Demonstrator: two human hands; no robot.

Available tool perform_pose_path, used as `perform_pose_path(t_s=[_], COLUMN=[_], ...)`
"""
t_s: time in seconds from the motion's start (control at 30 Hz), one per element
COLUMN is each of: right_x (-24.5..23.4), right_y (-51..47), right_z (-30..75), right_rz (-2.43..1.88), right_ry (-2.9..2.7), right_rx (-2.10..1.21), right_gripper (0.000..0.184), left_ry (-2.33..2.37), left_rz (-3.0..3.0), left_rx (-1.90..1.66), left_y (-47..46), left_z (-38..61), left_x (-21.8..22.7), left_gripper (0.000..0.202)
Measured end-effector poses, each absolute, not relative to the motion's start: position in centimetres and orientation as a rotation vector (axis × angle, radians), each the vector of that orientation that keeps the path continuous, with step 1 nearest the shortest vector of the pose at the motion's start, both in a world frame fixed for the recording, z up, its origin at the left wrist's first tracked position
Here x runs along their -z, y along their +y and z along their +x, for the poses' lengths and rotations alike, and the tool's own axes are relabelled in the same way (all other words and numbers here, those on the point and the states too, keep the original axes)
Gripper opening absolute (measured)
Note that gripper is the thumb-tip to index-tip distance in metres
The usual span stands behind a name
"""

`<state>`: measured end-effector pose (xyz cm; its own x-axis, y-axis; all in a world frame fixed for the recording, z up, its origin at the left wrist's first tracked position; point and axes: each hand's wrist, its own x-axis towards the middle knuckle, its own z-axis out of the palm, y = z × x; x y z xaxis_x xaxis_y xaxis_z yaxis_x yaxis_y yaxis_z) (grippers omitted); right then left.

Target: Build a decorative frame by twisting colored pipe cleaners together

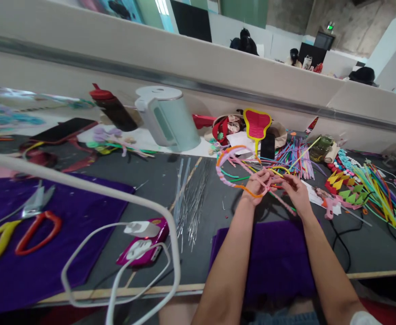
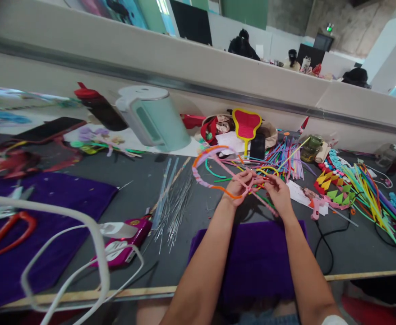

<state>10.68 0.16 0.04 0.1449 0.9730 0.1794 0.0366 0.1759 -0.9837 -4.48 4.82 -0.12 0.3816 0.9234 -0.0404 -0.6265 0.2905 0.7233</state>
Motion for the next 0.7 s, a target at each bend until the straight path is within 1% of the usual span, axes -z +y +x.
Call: perform_pose_path(t_s=[0.1,0.2,0.3,0.37,0.53,0.7], right_x=[-0.1,0.1,0.4,0.7,1.5,1.6], right_y=[0.5,0.2,-0.2,-0.3,0.2,0.4], right_z=[10.6,10.0,9.5,9.3,9.6,10.9], right_rz=[-1.141,-1.100,-1.083,-1.083,-1.158,-1.209], right_ry=[-1.252,-1.185,-1.054,-0.986,-0.981,-0.872], right_rx=[-1.013,-1.021,-1.143,-1.155,-0.901,-0.749], right_gripper=[0.030,0.026,0.027,0.029,0.026,0.024], left_ry=[0.505,0.508,0.535,0.559,0.600,0.660], left_rz=[0.768,0.844,0.887,0.900,0.922,0.913], left_rx=[-1.056,-1.008,-0.982,-0.997,-0.985,-0.997], left_y=[4.6,4.4,4.1,3.7,2.8,2.3], left_z=[-4.5,-4.5,-3.9,-3.3,-1.6,-1.4], left_x=[-0.2,-0.2,0.0,0.0,-0.6,-1.3], left_gripper=[0.030,0.036,0.041,0.042,0.042,0.040])
